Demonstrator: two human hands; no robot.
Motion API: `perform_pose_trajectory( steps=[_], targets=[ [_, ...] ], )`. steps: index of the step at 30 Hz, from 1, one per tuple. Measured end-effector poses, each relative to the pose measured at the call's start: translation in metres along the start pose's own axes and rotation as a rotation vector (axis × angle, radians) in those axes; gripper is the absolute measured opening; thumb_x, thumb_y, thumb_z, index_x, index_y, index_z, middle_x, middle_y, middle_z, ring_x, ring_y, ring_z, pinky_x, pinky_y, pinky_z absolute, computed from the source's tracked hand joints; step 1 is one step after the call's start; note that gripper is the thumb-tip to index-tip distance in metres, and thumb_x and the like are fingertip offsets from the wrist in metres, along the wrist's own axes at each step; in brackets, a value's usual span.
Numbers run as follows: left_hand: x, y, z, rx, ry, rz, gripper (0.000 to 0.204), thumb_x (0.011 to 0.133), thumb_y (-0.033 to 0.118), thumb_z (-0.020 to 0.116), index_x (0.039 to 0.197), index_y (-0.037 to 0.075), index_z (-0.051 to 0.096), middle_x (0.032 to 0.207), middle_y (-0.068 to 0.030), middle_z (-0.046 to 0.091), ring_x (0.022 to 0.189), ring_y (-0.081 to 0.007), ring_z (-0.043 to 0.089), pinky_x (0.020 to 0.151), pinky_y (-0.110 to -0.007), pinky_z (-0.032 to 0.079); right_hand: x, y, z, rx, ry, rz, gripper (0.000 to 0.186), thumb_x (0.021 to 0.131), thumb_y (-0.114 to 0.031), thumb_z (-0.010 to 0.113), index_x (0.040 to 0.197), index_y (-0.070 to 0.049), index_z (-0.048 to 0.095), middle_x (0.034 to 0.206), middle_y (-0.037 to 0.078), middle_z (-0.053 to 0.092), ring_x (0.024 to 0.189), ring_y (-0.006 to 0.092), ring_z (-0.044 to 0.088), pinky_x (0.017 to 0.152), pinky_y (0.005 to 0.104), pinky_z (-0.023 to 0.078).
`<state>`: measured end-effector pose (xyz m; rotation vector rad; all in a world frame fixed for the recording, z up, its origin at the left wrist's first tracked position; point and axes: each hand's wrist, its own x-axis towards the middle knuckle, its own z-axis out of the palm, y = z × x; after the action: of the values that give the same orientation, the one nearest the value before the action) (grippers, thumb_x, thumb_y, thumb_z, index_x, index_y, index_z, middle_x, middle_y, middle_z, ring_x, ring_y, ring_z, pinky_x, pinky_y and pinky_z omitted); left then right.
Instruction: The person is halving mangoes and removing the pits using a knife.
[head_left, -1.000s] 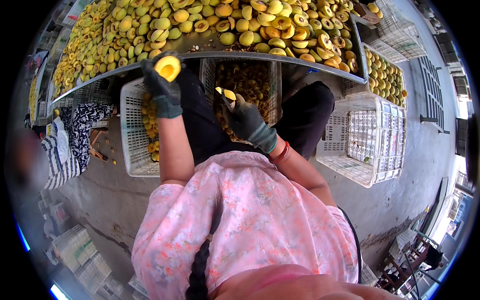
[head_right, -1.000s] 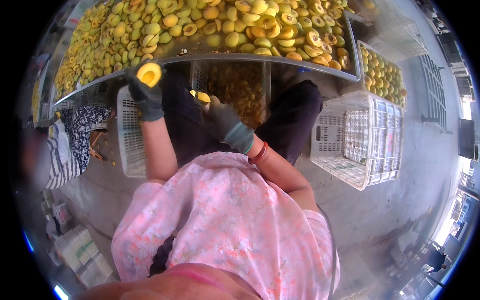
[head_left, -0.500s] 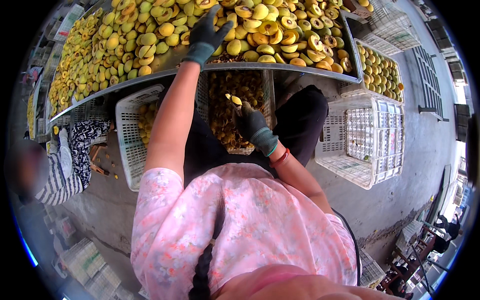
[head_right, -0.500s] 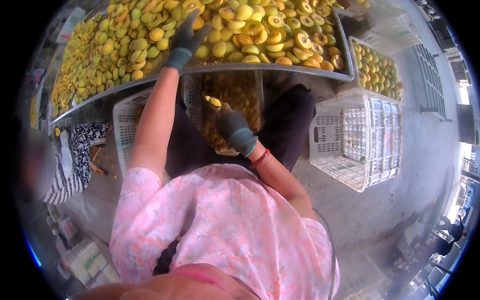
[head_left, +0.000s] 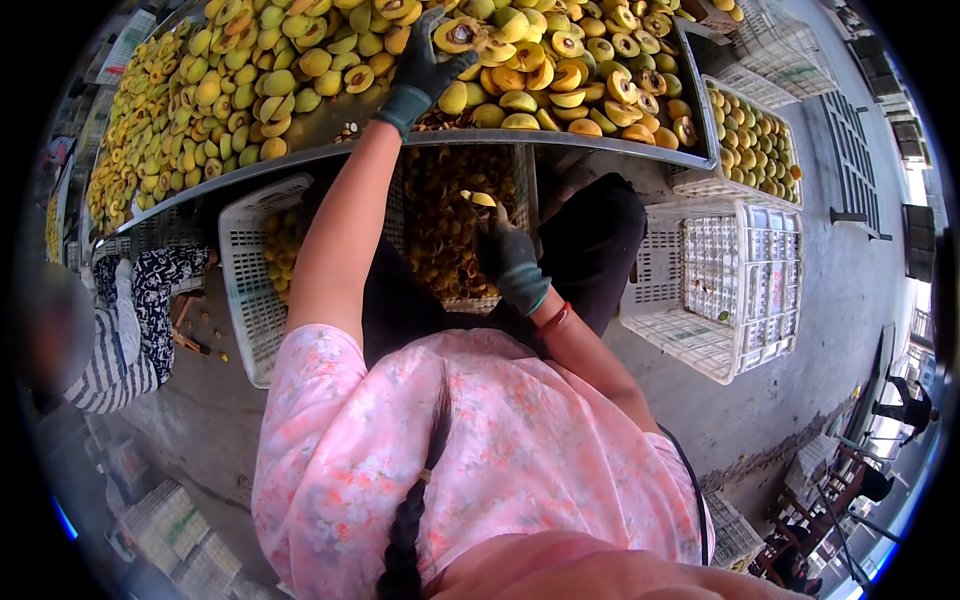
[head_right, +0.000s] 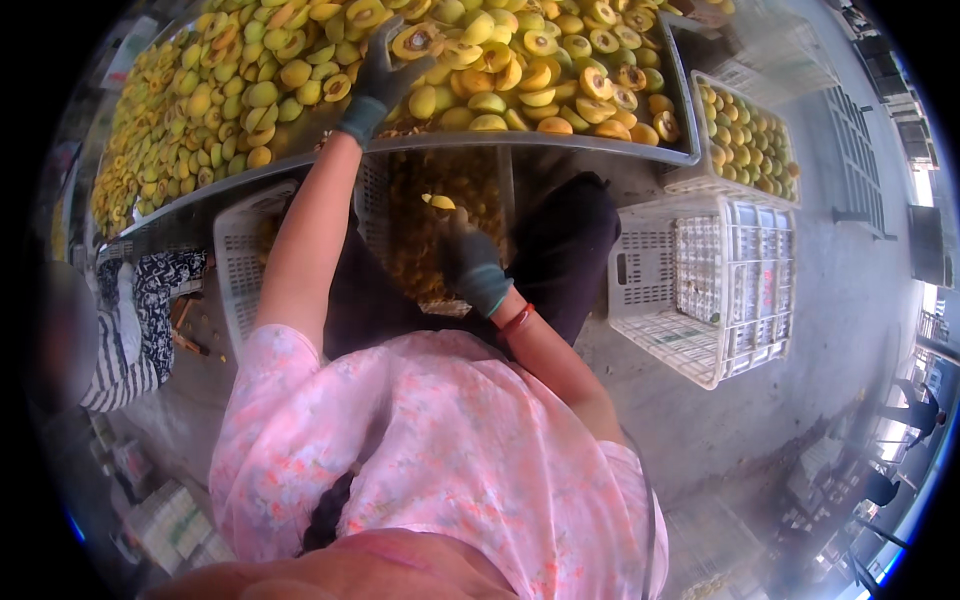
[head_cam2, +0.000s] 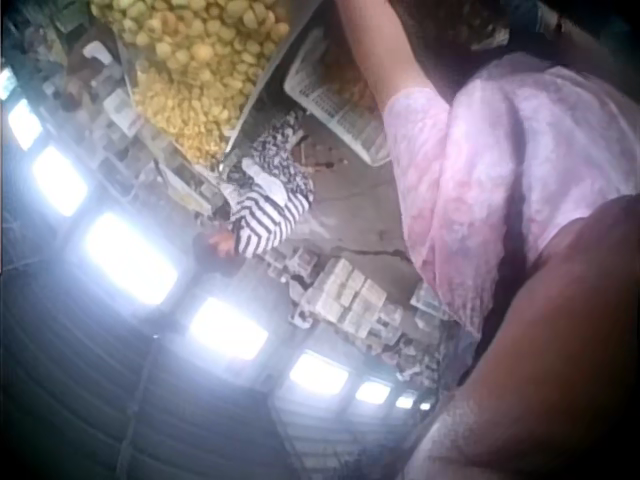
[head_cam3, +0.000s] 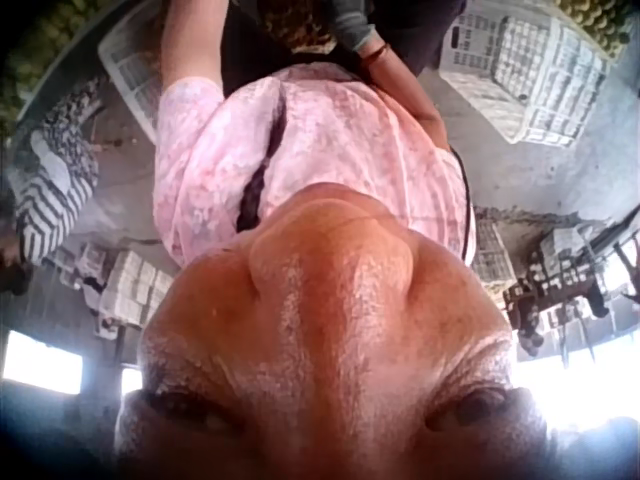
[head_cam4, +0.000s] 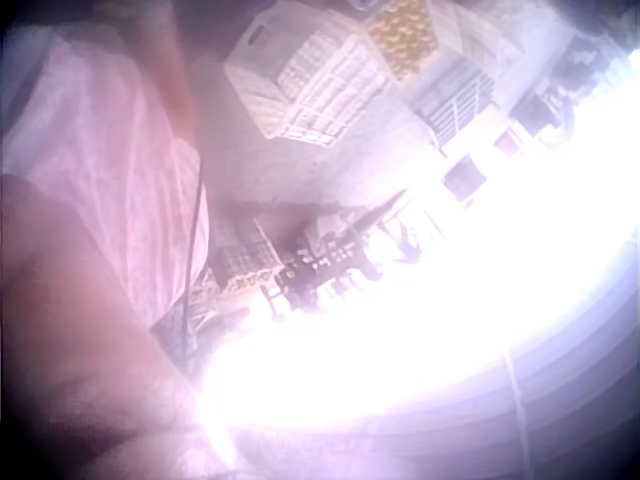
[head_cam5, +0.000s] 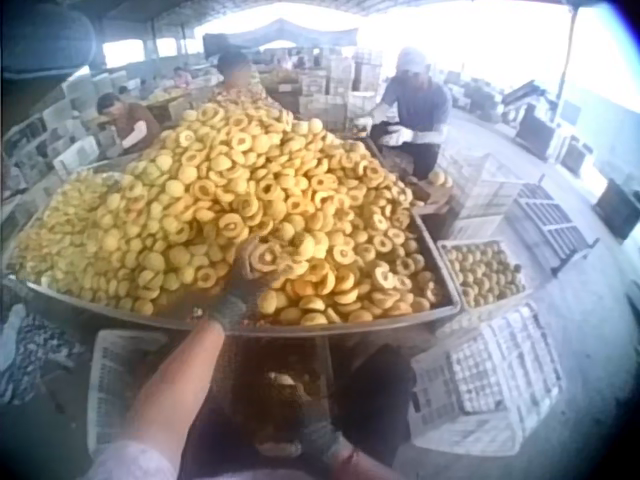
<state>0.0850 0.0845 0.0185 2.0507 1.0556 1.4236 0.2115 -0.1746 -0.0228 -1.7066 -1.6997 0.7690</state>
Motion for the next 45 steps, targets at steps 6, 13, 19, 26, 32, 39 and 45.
perform_pose_trajectory(
  steps=[6, 13, 19, 26, 32, 39, 45],
  targets=[
    [-0.063, 0.088, -0.057, -0.637, -0.013, -0.331, 0.058, 0.076, 0.014, 0.069, 0.127, 0.005, 0.041, 0.112, -0.0093, 0.055, 0.097, -0.0174, 0.058, 0.085, -0.03, 0.049, 0.008, -0.024, -0.006, -0.055, -0.018, -0.11, 0.026, 0.084, -0.016, 0.056, 0.105, -0.005, 0.046, 0.068, 0.021, 0.06, 0.065, 0.0396, 0.06, 0.052, 0.0432, 0.046],
    [-0.123, 0.139, -0.077, -1.268, 0.04, -0.547, 0.049, 0.083, 0.017, 0.055, 0.129, 0.004, 0.041, 0.119, -0.012, 0.051, 0.105, -0.0221, 0.054, 0.079, -0.031, 0.051, 0.005, -0.07, -0.039, 0.27, 0.109, -0.296, 0.012, 0.082, -0.007, 0.06, 0.09, -0.003, 0.051, 0.065, 0.012, 0.058, 0.058, 0.0192, 0.06, 0.051, 0.0292, 0.044],
    [-0.144, 0.146, -0.072, -1.257, 0.123, -0.441, 0.042, 0.091, 0.024, 0.045, 0.126, 0.002, 0.043, 0.121, -0.0136, 0.051, 0.111, -0.0229, 0.052, 0.094, -0.036, 0.043, -0.006, -0.1, -0.054, 0.127, 0.127, -0.482, 0.011, 0.082, -0.007, 0.06, 0.086, -0.003, 0.051, 0.063, 0.014, 0.053, 0.056, 0.0303, 0.056, 0.049, 0.032, 0.042],
    [-0.151, 0.162, -0.076, -0.67, 0.11, -0.202, 0.042, 0.097, 0.031, 0.032, 0.118, 0.0, 0.05, 0.114, -0.0113, 0.058, 0.106, -0.021, 0.055, 0.094, -0.032, 0.042, -0.011, -0.108, -0.051, 0.008, 0.164, -0.56, 0.012, 0.081, -0.007, 0.06, 0.086, -0.002, 0.051, 0.07, 0.017, 0.051, 0.066, 0.0376, 0.055, 0.05, 0.0356, 0.042],
    [-0.156, 0.171, -0.066, -0.581, 0.188, -0.201, 0.043, 0.097, 0.032, 0.03, 0.114, 0.001, 0.053, 0.111, -0.0119, 0.058, 0.103, -0.0206, 0.056, 0.091, -0.032, 0.043, -0.012, -0.097, -0.04, 0.165, 0.1, -0.571, 0.013, 0.081, -0.006, 0.058, 0.092, -0.001, 0.053, 0.077, 0.012, 0.056, 0.065, 0.026, 0.057, 0.056, 0.0335, 0.044],
    [-0.154, 0.17, -0.056, -0.434, 0.256, -0.058, 0.039, 0.097, 0.028, 0.03, 0.112, 0.0, 0.053, 0.109, -0.0125, 0.058, 0.101, -0.0226, 0.056, 0.089, -0.032, 0.043, -0.011, -0.088, -0.034, 0.273, -0.02, -0.481, 0.013, 0.082, -0.006, 0.056, 0.094, 0.0, 0.054, 0.079, 0.007, 0.059, 0.072, 0.0165, 0.057, 0.065, 0.0292, 0.046],
    [-0.153, 0.169, -0.057, -0.369, 0.235, -0.024, 0.039, 0.097, 0.027, 0.029, 0.112, 0.0, 0.053, 0.109, -0.0131, 0.058, 0.101, -0.024, 0.056, 0.089, -0.032, 0.043, -0.01, -0.092, -0.039, 0.235, -0.053, -0.471, 0.013, 0.083, -0.005, 0.054, 0.095, 0.0, 0.056, 0.078, 0.005, 0.058, 0.07, 0.0157, 0.056, 0.064, 0.0283, 0.045]
  ],
)
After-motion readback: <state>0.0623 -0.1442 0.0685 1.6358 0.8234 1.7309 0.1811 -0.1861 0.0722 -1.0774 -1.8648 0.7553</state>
